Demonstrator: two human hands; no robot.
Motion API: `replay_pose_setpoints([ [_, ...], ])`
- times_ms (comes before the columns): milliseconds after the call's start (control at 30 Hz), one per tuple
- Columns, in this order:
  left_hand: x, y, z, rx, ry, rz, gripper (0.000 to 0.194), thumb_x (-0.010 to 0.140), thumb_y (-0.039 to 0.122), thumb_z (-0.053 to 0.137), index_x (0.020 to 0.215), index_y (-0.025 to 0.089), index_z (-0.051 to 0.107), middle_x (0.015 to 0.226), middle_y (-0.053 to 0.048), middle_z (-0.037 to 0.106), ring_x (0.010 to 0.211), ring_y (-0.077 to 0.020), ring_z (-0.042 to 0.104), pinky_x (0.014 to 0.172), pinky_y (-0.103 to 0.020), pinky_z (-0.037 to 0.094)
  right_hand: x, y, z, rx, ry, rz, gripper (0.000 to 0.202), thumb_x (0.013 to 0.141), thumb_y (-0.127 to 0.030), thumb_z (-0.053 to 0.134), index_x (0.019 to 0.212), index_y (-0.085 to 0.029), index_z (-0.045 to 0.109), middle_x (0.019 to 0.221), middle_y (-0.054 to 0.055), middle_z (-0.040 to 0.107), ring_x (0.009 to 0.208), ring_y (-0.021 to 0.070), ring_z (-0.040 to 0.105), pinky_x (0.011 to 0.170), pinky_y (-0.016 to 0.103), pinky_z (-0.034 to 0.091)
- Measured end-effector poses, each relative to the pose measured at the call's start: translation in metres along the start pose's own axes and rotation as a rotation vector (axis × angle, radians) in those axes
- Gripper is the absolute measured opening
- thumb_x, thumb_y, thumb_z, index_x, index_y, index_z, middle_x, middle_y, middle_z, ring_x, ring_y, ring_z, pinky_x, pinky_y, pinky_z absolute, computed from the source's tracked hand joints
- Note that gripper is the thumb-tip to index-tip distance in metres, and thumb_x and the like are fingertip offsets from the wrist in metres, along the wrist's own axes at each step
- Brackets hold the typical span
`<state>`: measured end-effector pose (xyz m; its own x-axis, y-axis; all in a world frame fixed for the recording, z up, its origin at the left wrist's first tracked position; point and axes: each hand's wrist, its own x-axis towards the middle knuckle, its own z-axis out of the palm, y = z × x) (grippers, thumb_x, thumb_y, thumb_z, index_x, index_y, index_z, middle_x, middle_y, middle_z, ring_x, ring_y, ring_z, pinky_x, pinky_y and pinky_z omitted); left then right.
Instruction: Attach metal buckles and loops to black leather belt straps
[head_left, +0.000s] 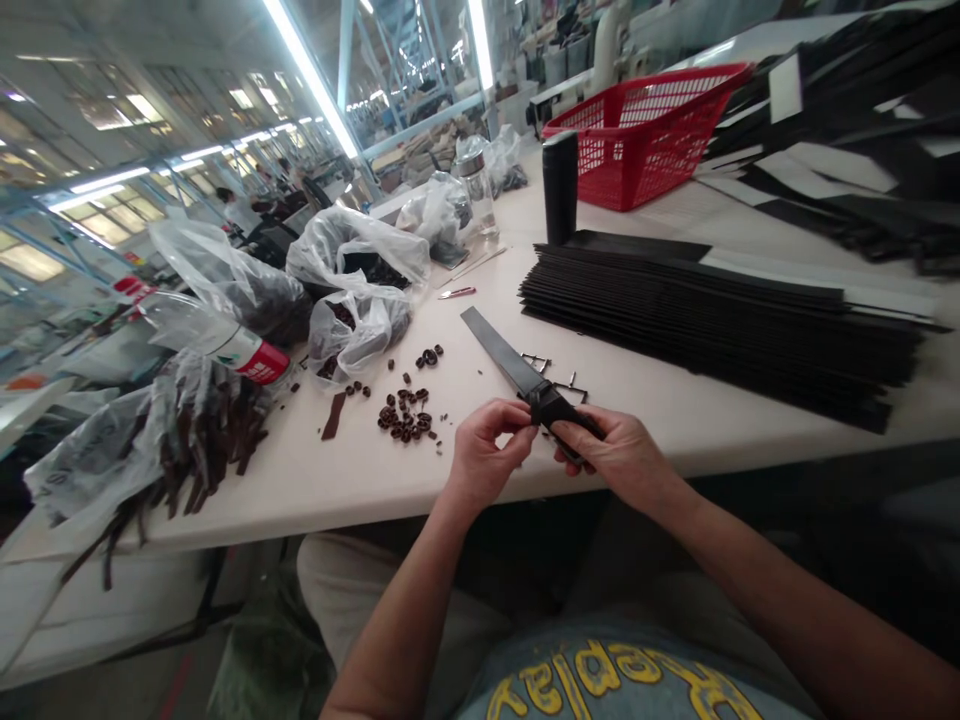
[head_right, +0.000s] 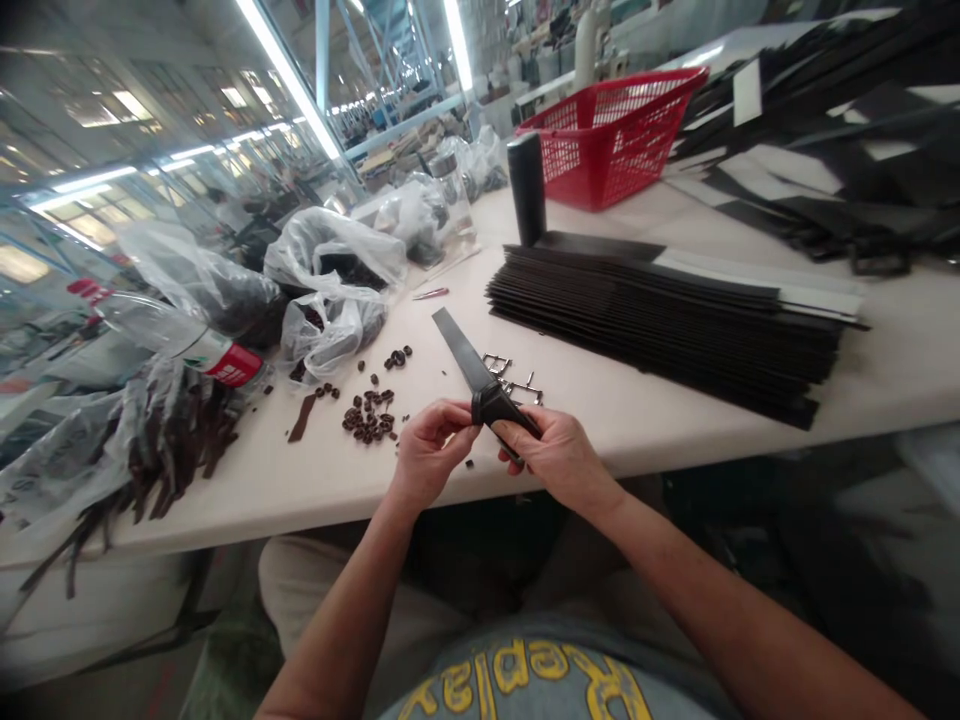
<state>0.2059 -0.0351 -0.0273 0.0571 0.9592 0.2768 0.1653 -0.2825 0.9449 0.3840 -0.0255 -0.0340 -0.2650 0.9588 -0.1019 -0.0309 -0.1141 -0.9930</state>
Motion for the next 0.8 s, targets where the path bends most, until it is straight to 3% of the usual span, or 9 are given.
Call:
replay_pose_setpoints([
  [200, 0.001, 0.01, -0.002, -0.1, -0.008, -0.116, 0.02, 0.079, 0.035, 0.075, 0.075, 0.016, 0.07, 0.094, -0.006, 0.069, 0.074, -0.0117, 0.061, 0.069, -0.024, 0.051, -0.002, -0.002, 0.001, -0.031, -0.025, -0.026, 0.042, 0.077, -0.057, 0.073, 0.084, -0.016, 0.07, 0.061, 0.002, 0.067, 0.047, 0.0121, 0.059, 0.045, 0.022, 0.049],
  [367, 0.004, 0.013, 0.003, -0.253, 0.1, -0.229, 0.027, 0.065, 0.034, 0.087, 0.081, 0.018, 0.073, 0.075, 0.0, 0.069, 0.064, -0.0085, 0.058, 0.063, -0.021, 0.049, -0.001, 0.001, 0.002, -0.059, -0.019, -0.046, 0.038, 0.079, -0.054, 0.072, 0.083, -0.017, 0.07, 0.061, 0.001, 0.067, 0.047, 0.0126, 0.06, 0.045, 0.022, 0.05],
  [500, 0.006, 0.01, 0.009, -0.352, 0.111, -0.294, 0.034, 0.061, 0.032, 0.089, 0.09, 0.02, 0.078, 0.081, -0.001, 0.074, 0.069, -0.0103, 0.062, 0.071, -0.024, 0.052, -0.001, 0.0, 0.002, -0.04, -0.038, -0.041, 0.039, 0.078, -0.055, 0.072, 0.084, -0.017, 0.069, 0.061, 0.001, 0.067, 0.047, 0.0129, 0.06, 0.046, 0.023, 0.05],
  [667, 0.004, 0.003, 0.018, -0.454, 0.158, -0.339, 0.03, 0.061, 0.032, 0.088, 0.087, 0.02, 0.079, 0.087, -0.002, 0.077, 0.08, -0.0138, 0.066, 0.082, -0.028, 0.052, -0.002, 0.0, 0.002, -0.07, -0.042, -0.069, 0.036, 0.08, -0.053, 0.07, 0.086, -0.017, 0.069, 0.062, 0.001, 0.066, 0.048, 0.0132, 0.061, 0.047, 0.023, 0.051],
  [800, 0.002, 0.004, 0.018, -0.43, 0.141, -0.339, 0.027, 0.061, 0.031, 0.088, 0.083, 0.02, 0.078, 0.085, -0.002, 0.077, 0.08, -0.0142, 0.067, 0.083, -0.028, 0.052, -0.003, 0.005, 0.003, -0.149, -0.051, -0.117, 0.03, 0.085, -0.049, 0.067, 0.086, -0.019, 0.069, 0.062, -0.001, 0.066, 0.05, 0.0135, 0.061, 0.05, 0.024, 0.051],
])
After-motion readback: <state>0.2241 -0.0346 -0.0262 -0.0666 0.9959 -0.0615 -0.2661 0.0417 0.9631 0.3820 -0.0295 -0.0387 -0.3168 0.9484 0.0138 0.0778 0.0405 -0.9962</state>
